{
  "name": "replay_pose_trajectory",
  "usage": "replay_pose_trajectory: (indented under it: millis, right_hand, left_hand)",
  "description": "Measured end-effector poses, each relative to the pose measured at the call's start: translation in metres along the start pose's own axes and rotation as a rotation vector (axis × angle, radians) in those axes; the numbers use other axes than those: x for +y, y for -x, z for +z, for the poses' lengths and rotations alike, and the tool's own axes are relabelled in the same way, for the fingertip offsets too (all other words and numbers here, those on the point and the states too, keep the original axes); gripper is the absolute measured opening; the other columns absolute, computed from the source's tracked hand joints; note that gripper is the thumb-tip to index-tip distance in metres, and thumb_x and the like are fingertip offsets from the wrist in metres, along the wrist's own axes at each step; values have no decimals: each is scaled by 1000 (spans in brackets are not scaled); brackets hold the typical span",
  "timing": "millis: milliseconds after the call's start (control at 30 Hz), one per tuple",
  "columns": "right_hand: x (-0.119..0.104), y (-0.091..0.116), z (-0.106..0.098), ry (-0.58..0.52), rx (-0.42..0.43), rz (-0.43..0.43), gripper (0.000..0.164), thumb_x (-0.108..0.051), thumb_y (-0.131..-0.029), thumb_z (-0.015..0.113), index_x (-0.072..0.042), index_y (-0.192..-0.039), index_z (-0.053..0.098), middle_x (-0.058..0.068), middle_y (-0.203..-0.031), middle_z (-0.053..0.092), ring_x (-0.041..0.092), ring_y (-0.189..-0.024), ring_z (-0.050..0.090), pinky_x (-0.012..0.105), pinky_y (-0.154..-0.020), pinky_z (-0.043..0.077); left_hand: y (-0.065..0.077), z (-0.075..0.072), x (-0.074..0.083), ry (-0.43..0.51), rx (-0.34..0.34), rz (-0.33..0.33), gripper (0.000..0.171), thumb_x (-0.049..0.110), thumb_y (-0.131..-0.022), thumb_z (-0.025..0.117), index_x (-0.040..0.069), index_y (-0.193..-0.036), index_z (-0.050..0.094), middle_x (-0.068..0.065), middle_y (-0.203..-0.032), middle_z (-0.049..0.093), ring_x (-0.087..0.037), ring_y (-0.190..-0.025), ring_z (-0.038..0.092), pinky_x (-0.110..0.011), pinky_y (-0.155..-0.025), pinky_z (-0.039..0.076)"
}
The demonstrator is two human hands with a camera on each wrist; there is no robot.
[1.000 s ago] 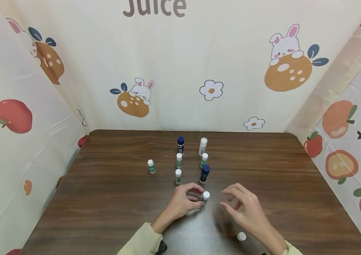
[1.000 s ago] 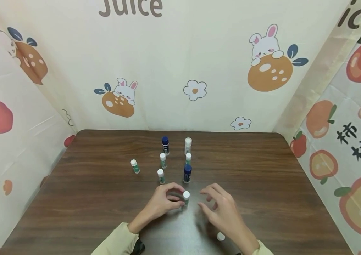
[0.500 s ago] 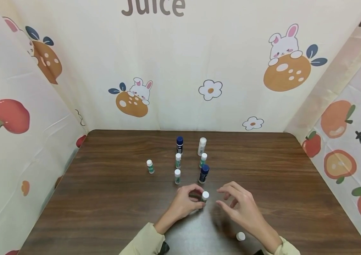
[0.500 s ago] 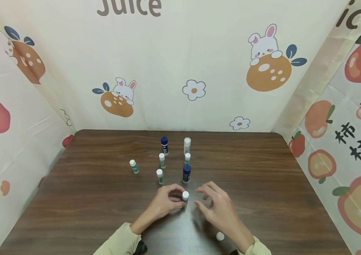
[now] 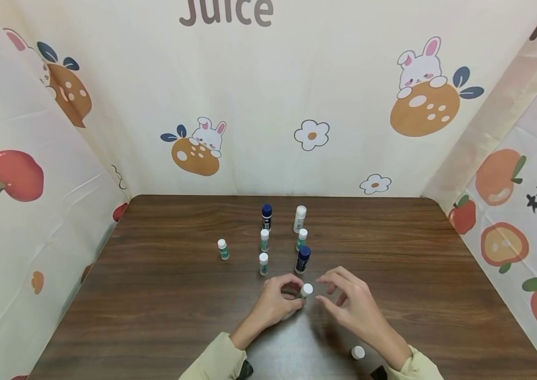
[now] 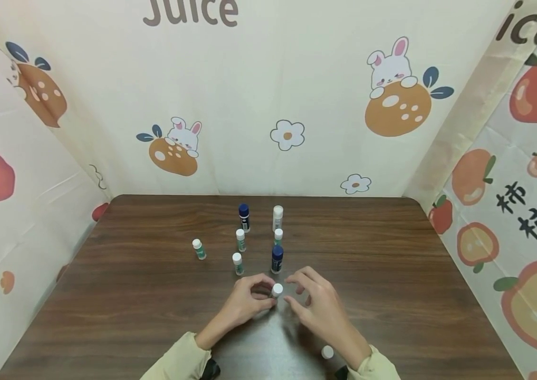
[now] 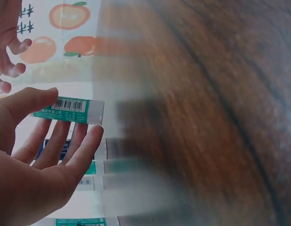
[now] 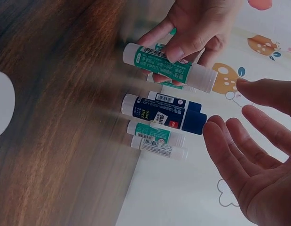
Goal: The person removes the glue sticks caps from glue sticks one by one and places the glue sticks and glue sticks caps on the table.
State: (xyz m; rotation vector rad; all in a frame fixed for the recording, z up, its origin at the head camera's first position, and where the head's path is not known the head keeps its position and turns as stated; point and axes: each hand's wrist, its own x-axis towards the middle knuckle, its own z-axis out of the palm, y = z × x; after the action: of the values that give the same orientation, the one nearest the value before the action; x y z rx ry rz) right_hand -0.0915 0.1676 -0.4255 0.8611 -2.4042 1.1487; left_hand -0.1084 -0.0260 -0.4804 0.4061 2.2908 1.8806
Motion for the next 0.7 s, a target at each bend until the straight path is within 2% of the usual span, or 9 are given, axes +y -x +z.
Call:
replay_pose_trajectory:
  millis: [300,533,700]
  right_hand:
    - [-2,-3,-1,-5,-3,-2,38,3,-67,80,-15,-97,66,-7,-94,59,10,-69,56,15,-48,45]
    - [-4,-7,-1,-20,-24,1,34,2,-69,80,-11,-98,67,-1,-94,60,13,-69,56,16,-48,45]
    - [-7,-9,0,-20,-62,24,34,2,-70,79,-11,-99,66,-2,-96,59,13,-71,56,19,-49,48]
  left_hand:
    - [2,-4,6,-1,10,11,23,-3,-73,74,8,-92,66,-1,-90,66,-19,-84,65,-28,-72,54]
    - [1,-6,12,-39,28,44,22,-4,-74,72,5,-93,66,-7,-90,65,-29,-86,63,-39,-71,55]
    - [3,-9,19,-116,47,60,20,5,-74,75,13,-91,68,1,-87,65,-16,-84,60,-34,-69,55]
